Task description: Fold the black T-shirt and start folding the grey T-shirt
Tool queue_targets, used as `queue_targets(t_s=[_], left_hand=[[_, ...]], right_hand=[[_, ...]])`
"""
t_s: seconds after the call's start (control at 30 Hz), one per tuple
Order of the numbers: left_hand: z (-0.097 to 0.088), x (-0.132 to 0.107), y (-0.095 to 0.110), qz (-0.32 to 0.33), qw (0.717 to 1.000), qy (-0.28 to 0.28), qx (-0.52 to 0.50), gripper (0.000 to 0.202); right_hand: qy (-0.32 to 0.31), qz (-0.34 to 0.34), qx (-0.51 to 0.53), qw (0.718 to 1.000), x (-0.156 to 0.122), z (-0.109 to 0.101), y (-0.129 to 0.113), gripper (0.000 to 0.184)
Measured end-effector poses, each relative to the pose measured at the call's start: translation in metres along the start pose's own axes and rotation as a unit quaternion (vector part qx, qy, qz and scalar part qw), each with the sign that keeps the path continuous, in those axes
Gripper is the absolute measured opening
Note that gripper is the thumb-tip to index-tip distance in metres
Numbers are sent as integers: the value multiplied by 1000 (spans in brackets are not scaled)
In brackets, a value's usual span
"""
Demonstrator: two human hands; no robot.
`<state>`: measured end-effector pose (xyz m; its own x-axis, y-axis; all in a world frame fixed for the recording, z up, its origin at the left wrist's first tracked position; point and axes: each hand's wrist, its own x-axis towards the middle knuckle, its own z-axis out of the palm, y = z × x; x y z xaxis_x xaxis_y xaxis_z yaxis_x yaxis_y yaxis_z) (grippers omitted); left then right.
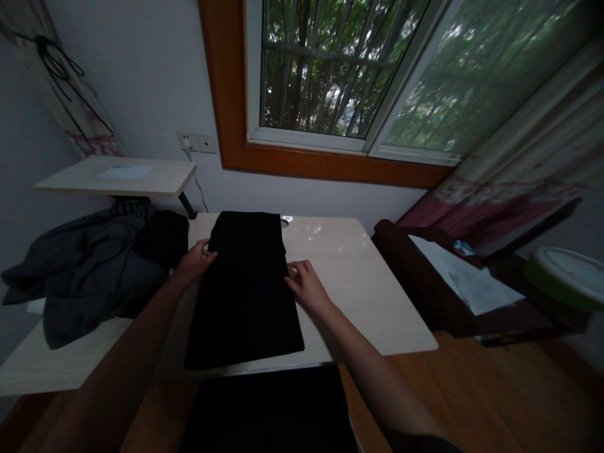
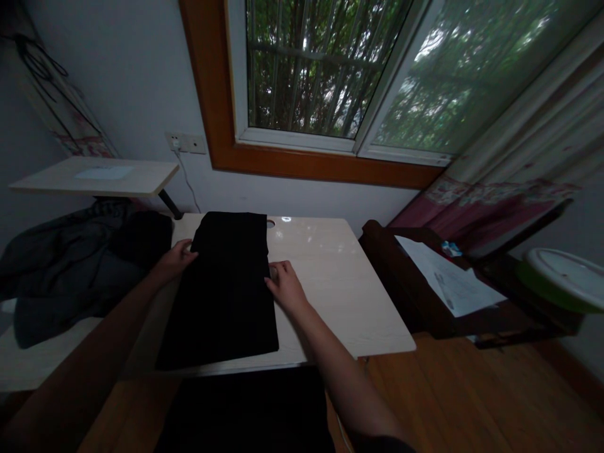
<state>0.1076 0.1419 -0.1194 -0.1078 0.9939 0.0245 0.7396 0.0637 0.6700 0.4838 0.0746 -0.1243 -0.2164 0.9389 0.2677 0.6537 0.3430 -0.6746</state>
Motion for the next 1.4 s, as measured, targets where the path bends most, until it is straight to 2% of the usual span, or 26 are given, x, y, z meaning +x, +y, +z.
queue_targets(t_s=[0.13,0.27,0.47,0.63,0.8,0.97,1.13,1.27,1.4], left_hand=[[17,31,14,-11,999,34,11,62],[27,44,21,-5,998,64,18,53],[25,32,10,-5,993,115,41,44],[26,13,3,-13,980,90,177,44],[22,15,13,-30,976,69,207,48],[10,12,18,-75,984,24,159,58],[9,-10,-1,-55,996,-14,73,82],[9,-31,-23,-12,992,-80,-95,99],[0,-60,-20,-18,968,-154,-195,110]], right_hand=[[0,50,27,998,14,15,2,44],[-22,75,7,997,23,23,0,38],[-23,74,-20,997,20,19,-8,24],[-40,86,-26,995,13,19,-10,17],[-29,89,-30,995,12,22,-11,19],[-29,67,-2,997,6,17,-16,29],[-143,80,84,983,-5,5,-14,60],[-206,110,143,962,-13,1,-6,58],[-250,164,247,921,-21,0,-3,56]])
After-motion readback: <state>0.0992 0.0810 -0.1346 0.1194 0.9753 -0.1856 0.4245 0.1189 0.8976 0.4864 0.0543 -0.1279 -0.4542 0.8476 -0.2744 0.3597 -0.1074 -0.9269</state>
